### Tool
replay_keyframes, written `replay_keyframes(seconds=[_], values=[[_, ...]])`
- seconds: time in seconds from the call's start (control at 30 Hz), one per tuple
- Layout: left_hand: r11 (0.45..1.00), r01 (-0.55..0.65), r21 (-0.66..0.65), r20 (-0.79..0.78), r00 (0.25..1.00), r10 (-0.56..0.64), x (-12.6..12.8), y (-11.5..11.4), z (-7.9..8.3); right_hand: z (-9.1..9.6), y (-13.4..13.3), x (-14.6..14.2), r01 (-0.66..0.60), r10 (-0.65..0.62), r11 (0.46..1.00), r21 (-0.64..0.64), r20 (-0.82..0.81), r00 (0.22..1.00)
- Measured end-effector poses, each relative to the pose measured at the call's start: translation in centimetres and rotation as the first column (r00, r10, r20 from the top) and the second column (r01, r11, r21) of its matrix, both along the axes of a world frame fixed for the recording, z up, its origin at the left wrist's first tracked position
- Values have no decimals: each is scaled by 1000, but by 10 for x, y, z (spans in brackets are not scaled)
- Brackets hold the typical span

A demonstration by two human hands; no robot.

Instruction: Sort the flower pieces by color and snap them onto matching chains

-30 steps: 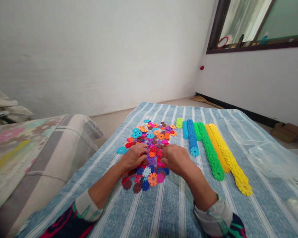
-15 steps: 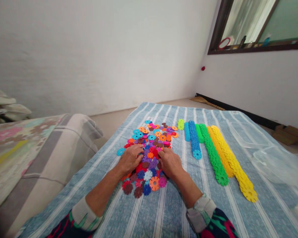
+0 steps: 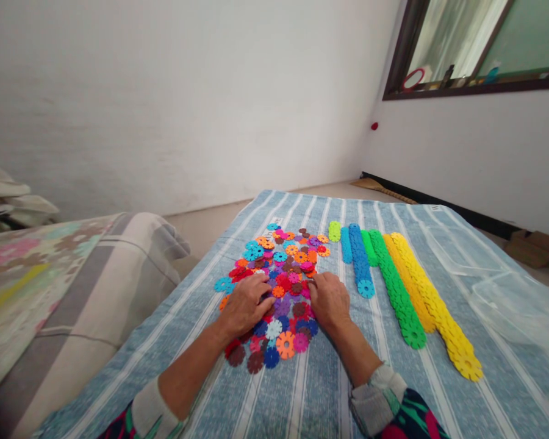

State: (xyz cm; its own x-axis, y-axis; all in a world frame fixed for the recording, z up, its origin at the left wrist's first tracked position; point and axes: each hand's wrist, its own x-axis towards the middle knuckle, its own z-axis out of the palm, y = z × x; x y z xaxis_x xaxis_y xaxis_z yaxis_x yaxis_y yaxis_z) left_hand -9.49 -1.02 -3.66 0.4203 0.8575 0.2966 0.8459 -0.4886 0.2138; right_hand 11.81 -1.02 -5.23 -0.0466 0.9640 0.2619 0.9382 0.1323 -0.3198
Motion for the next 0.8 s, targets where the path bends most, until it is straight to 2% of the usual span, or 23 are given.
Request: replay_keyframes(seconds=[0.3,0.57,0.8], values=[[999,-17,-44,77,997,20,3,-6,-4,-14,-2,-11,-193,196,980,55,-59,979],[997,2,-73,40,999,1,14,-18,-1,-19,-4,-10,-247,257,964,98,-119,959],[995,96,-34,49,994,-94,18,-20,-6,-15,-10,-9,-276,292,951,140,-114,950]])
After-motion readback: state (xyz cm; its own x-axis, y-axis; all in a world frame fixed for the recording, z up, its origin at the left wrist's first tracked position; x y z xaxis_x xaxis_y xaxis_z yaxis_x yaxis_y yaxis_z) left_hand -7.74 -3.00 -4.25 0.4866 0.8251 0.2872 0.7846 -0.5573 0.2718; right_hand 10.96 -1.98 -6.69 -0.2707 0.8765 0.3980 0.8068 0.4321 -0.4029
